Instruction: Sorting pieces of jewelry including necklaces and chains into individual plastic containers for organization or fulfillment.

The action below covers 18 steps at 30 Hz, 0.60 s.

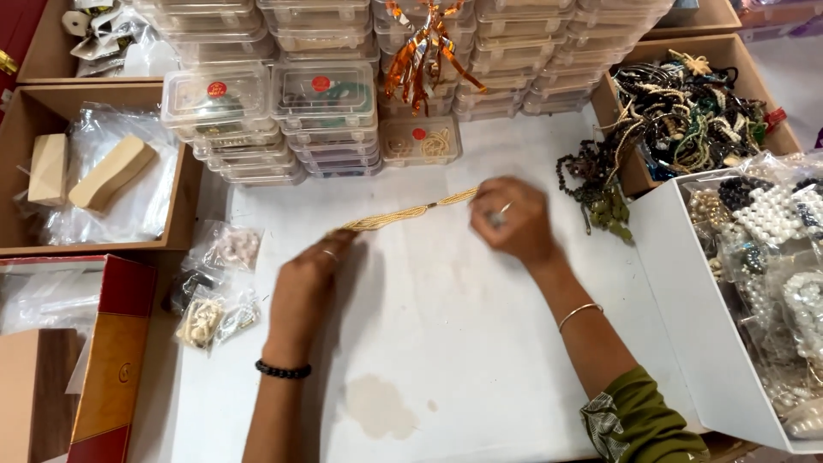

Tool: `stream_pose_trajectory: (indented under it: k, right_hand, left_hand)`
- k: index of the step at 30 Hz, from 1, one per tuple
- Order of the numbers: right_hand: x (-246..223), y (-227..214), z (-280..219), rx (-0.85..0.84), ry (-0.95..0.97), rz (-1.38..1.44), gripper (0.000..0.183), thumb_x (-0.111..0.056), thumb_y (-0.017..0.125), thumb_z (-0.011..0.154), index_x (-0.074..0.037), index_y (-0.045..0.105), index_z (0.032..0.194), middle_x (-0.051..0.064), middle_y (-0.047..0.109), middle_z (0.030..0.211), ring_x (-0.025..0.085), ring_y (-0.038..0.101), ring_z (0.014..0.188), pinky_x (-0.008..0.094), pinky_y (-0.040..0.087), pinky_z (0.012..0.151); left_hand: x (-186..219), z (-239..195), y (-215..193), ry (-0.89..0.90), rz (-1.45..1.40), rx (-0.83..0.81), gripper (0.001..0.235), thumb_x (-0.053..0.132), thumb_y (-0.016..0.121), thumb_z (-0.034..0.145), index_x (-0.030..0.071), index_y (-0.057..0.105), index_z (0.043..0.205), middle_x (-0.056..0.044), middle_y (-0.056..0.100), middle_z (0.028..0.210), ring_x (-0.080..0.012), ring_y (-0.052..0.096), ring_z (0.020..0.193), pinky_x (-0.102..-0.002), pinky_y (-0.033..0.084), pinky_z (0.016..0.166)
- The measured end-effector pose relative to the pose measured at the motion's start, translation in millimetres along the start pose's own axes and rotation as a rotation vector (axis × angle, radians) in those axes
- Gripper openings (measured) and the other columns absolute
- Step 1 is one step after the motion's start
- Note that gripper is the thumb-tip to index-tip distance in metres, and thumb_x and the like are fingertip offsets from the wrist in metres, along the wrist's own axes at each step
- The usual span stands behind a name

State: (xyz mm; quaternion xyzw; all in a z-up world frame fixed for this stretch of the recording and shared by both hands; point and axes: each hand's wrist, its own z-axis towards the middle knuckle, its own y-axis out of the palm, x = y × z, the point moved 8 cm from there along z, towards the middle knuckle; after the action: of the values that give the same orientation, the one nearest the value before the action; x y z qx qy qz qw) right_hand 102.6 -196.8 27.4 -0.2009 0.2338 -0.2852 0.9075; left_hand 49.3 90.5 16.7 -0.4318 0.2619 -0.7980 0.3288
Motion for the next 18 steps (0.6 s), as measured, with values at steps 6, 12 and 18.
stream_pose_trajectory:
  k: [6,12,18]
  right_hand:
    - [10.5,21.9,-18.8,-0.158,0.19,0.38,0.007,-0.003,0.066,0.09,-0.002,0.073,0.09,0.011,0.073,0.09,0.017,0.066,0.073,0.03,0.054,0.067]
    - [23.1,39.7,-25.5,-0.392,0.424,0.442,0.019,-0.005,0.061,0.09,-0.004,0.079,0.097,0.009,0.072,0.097,0.018,0.062,0.077,0.029,0.05,0.065]
    - [-14.5,55.8,-15.7,-0.653,0.072,0.374,0.029,-0.008,0.073,0.075,-0.013,0.081,0.102,0.002,0.07,0.106,0.021,0.067,0.102,0.038,0.056,0.089]
  left_hand:
    - [13.7,8.2,6.7,-0.08,-0.276,-0.17,0.053,-0.006,0.071,0.082,0.011,0.066,0.132,-0.01,0.073,0.11,-0.0309,0.07,0.097,-0.039,0.057,0.081]
    - [7.1,5.6,6.3,-0.008,-0.142,-0.122,0.052,-0.006,0.076,0.075,0.016,0.074,0.121,-0.003,0.067,0.128,-0.0304,0.056,0.11,-0.039,0.053,0.092]
    - [14.4,-1.9,24.7,0.067,0.012,-0.171,0.039,0.007,0.079,0.076,0.021,0.079,0.112,0.0,0.068,0.126,-0.0309,0.052,0.107,-0.042,0.045,0.091]
